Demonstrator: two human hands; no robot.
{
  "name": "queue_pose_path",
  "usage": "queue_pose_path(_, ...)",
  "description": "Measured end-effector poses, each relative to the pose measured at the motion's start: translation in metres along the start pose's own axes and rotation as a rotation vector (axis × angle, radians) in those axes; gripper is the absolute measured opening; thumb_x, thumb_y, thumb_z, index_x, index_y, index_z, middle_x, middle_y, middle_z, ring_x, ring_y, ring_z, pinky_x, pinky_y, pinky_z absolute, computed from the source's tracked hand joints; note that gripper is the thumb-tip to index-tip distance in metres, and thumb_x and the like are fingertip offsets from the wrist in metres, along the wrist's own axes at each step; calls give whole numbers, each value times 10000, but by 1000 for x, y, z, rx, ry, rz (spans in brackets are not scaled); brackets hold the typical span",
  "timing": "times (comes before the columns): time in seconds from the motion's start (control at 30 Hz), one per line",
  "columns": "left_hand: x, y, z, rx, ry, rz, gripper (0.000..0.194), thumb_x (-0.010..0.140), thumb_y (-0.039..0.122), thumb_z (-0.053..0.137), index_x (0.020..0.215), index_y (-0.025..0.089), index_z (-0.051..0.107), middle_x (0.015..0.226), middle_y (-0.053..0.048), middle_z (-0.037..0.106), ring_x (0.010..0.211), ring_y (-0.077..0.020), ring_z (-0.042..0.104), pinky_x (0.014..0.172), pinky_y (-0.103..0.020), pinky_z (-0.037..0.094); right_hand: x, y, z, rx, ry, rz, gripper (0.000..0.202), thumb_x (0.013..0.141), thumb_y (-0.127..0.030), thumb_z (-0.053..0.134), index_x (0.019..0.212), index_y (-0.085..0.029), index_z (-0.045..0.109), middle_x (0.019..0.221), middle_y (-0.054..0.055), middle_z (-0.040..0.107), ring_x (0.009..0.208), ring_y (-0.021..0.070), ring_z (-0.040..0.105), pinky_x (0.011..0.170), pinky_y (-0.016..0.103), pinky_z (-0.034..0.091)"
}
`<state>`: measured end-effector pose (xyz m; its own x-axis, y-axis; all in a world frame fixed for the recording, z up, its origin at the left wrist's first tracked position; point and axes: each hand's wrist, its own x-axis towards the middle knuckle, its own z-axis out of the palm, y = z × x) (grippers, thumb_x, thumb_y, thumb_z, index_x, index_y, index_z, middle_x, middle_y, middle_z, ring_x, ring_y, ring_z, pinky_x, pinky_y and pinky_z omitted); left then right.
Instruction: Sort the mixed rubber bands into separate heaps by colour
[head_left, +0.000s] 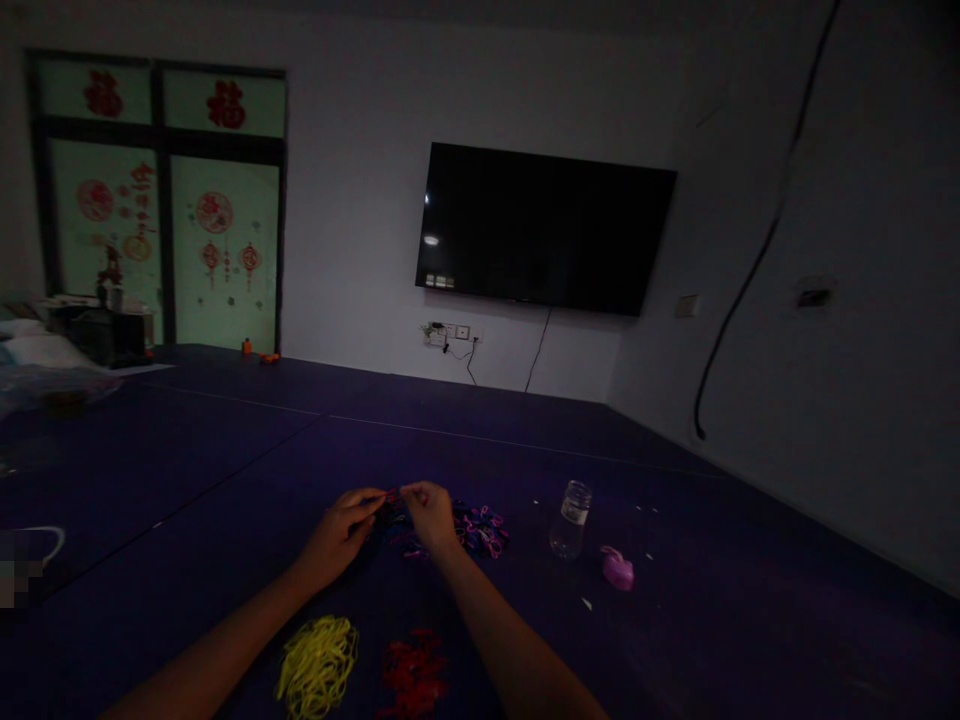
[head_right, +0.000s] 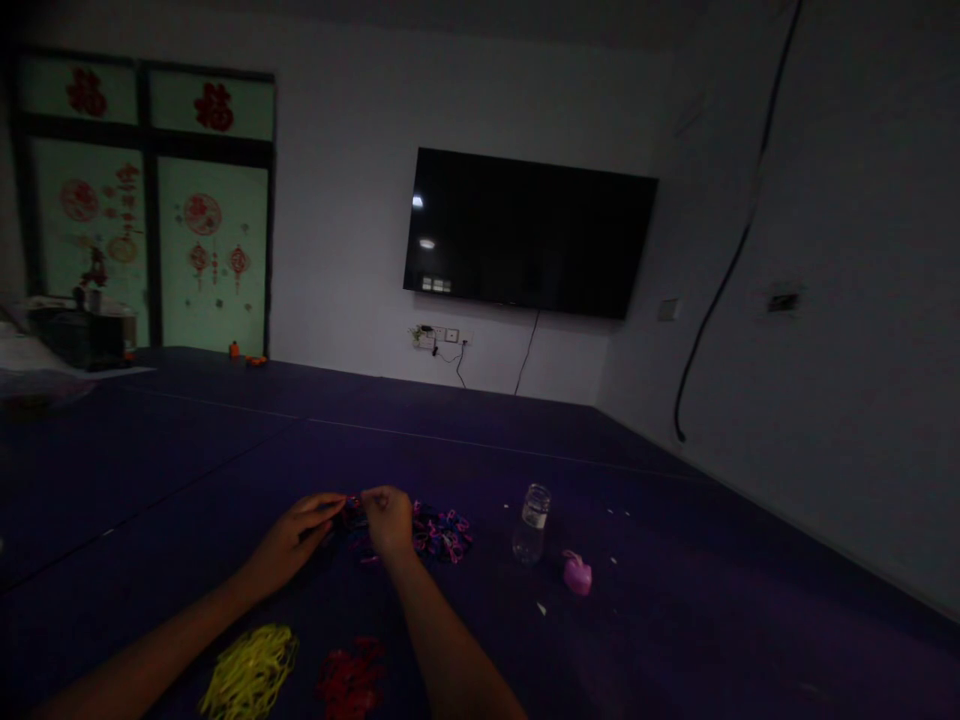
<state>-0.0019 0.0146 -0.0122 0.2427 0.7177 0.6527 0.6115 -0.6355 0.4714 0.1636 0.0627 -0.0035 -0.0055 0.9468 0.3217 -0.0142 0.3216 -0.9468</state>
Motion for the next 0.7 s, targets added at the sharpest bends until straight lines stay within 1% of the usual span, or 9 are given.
queue_pose_path(0.07, 0, 1, 0, 6, 4, -9, 336, 843, 214, 434, 1091, 232, 660, 1129, -71, 645, 1065, -194, 572, 948, -371, 450, 2, 2, -5, -55, 49, -18, 87, 612, -194, 649, 535, -216, 684, 492, -20, 583, 517, 129, 502, 484, 213, 356)
queue_pose_path(0.13, 1, 4, -1, 12, 8, -1, 335, 840, 202, 433, 1081, 227, 663, 1116, -71, 650, 1052, -192, 579, 937, -372, 458, 3, 4, -9, -170, 97, -40, 81, 569, -158, 675, 534, -230, 691, 503, -17, 588, 520, 129, 495, 493, 218, 354)
queue_pose_path(0.2, 1, 6, -2, 20, 8, 14, 339, 835, 187, 435, 1086, 232, 659, 1115, -67, 652, 1049, -191, 579, 932, -373, 462, 3, 6, -10, -296, 126, -58, 112, 531, -143, 703, 585, -240, 720, 496, -21, 582, 499, 124, 478, 482, 222, 345)
queue_pose_path(0.27, 1, 7, -2, 27, 3, 29, 354, 832, 171, 432, 1102, 243, 650, 1126, -60, 650, 1059, -188, 574, 937, -374, 460, 3, 7, -8, -328, 107, -65, 193, 513, -162, 728, 691, -233, 749, 493, -28, 582, 484, 122, 473, 458, 222, 338)
queue_pose_path(0.37, 0, 5, -1, 35, -4, 62, 382, 836, 156, 423, 1145, 261, 623, 1161, -53, 636, 1090, -187, 557, 957, -381, 447, 3, 8, -1, -150, -14, -55, 301, 515, -252, 757, 807, -180, 755, 485, -30, 592, 478, 122, 490, 441, 220, 348)
queue_pose_path(0.47, 0, 1, 2, 41, -8, 113, 404, 840, 151, 425, 1191, 269, 589, 1192, -56, 620, 1105, -188, 545, 968, -391, 438, 2, 8, 4, 47, -100, -54, 332, 546, -384, 751, 786, -154, 752, 578, 12, 666, 561, 159, 565, 501, 250, 424)
queue_pose_path(0.57, 0, -2, 4, 51, -46, 154, 419, 839, 139, 422, 1206, 271, 573, 1194, -56, 619, 1108, -188, 540, 962, -397, 440, 1, 7, 6, 152, -97, -23, 331, 546, -441, 750, 718, -159, 745, 673, 48, 706, 678, 208, 613, 591, 300, 476)
queue_pose_path(0.63, 0, -1, 3, 57, -62, 161, 418, 838, 131, 415, 1200, 268, 574, 1186, -52, 622, 1107, -184, 540, 954, -393, 444, 1, 6, 6, 176, -84, 4, 314, 539, -441, 756, 674, -159, 732, 649, 45, 698, 679, 211, 613, 606, 308, 478)
queue_pose_path(0.7, 0, 2, 1, 63, -38, 137, 390, 834, 127, 413, 1148, 255, 606, 1150, -50, 639, 1078, -180, 555, 934, -378, 455, 2, 5, 5, 190, -70, 21, 296, 549, -438, 752, 644, -160, 713, 603, 30, 674, 640, 193, 600, 582, 289, 468)
